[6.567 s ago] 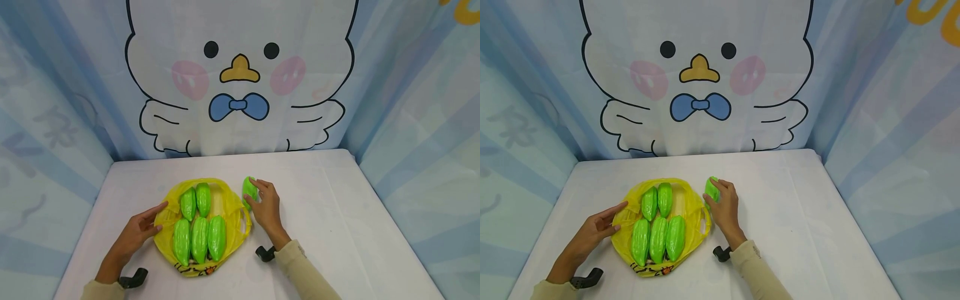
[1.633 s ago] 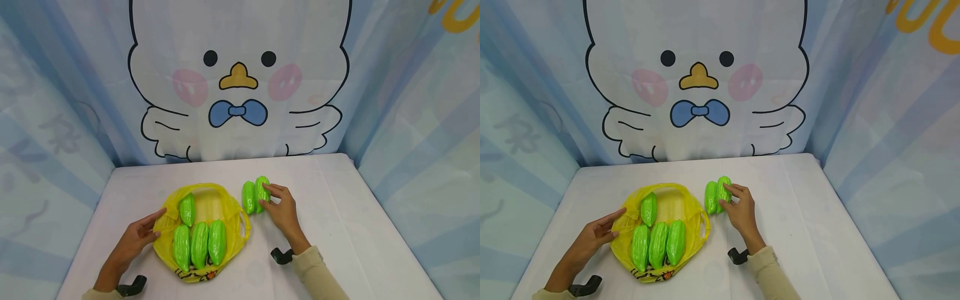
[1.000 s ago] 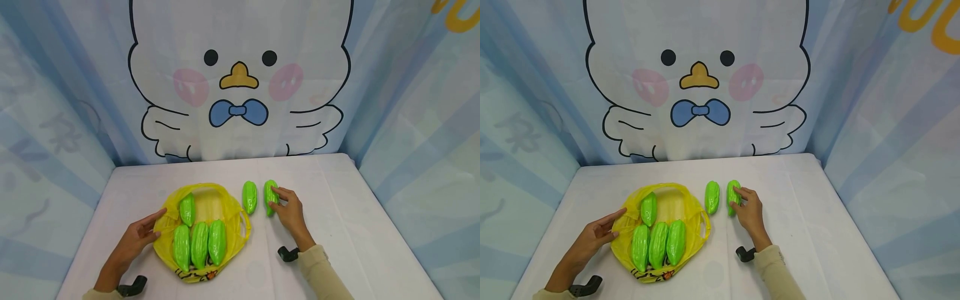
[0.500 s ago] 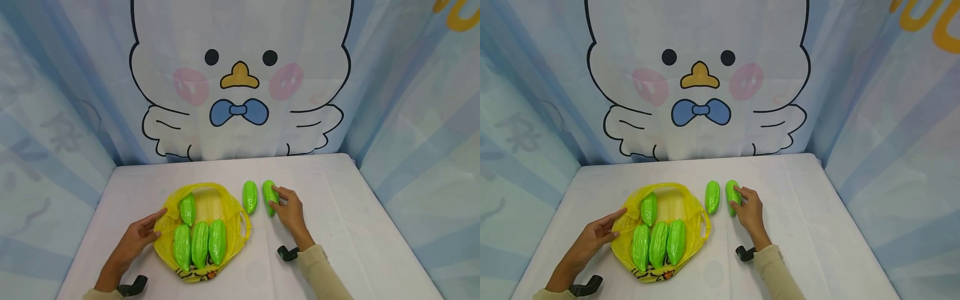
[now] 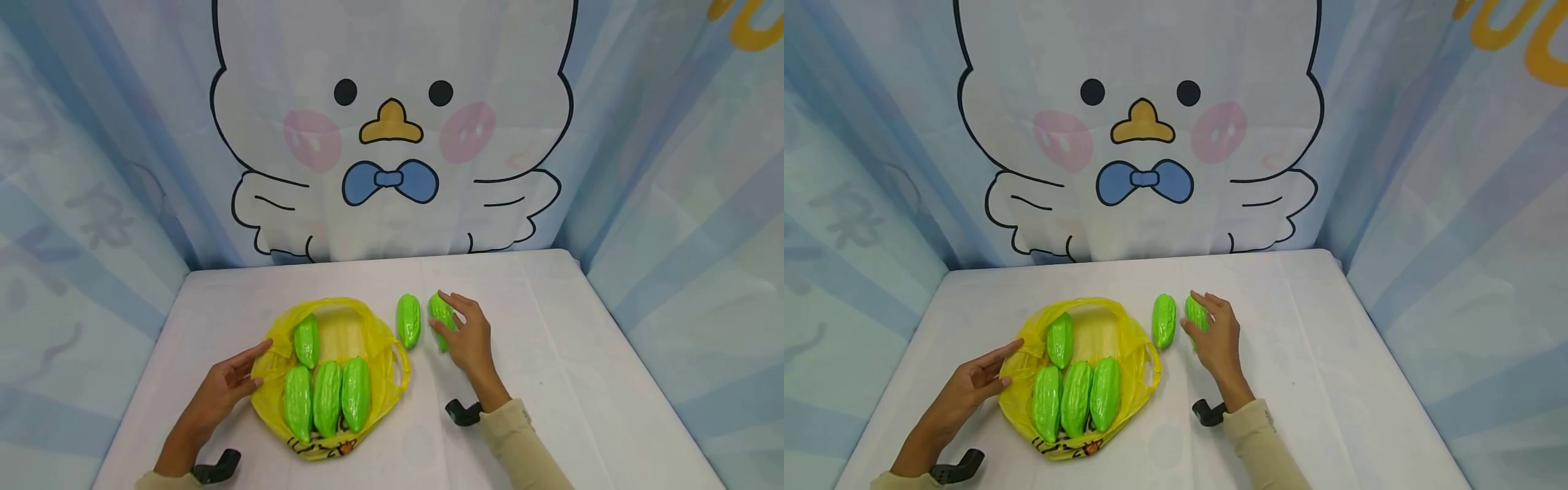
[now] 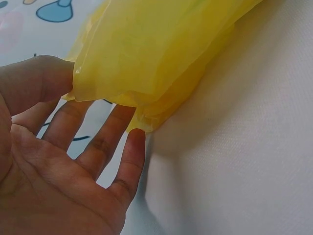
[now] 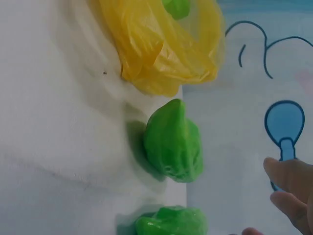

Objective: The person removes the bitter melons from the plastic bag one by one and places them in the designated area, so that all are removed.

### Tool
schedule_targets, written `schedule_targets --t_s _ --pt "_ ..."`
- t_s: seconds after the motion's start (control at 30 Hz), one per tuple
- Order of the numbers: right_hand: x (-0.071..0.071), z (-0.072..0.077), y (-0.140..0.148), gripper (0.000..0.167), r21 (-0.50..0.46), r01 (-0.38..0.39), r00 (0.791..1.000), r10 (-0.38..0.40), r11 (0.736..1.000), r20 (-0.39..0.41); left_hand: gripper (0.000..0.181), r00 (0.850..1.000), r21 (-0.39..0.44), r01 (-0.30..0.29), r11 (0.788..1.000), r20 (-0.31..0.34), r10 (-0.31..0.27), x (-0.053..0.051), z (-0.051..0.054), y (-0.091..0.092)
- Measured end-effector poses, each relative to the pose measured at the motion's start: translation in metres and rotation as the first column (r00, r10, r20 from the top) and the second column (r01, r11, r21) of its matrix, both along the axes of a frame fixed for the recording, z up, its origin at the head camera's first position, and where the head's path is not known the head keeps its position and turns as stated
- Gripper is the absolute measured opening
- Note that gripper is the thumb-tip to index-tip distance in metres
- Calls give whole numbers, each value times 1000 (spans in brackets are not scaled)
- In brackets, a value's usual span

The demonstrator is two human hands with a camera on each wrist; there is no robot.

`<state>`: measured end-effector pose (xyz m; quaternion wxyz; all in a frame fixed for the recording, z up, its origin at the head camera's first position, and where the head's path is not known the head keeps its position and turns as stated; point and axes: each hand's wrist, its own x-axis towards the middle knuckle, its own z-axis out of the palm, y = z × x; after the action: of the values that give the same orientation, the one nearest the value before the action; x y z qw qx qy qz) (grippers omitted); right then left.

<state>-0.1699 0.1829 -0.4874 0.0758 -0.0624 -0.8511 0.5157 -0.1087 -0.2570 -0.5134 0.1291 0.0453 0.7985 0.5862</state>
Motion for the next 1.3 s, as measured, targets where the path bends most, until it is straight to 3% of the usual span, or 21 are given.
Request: schedule_targets --t_s 0.43,0.77,1.03,1.3 --pt "8 8 -39 57 -66 -117 987 109 991 -114 70 1000 13 1 1000 13 -1 0 -1 -1" --pt "12 13 -70 57 -87 -190 977 180 978 -110 69 1000 1 2 1000 1 -2 0 -2 -2" --pt "17 15 -94 56 -80 -273 957 262 959 -124 68 1000 4 -2 1000 -2 2 1 -1 -1" --pt "22 11 -117 53 -80 -381 919 369 921 -137 70 1000 9 -5 1000 20 4 2 1 0"
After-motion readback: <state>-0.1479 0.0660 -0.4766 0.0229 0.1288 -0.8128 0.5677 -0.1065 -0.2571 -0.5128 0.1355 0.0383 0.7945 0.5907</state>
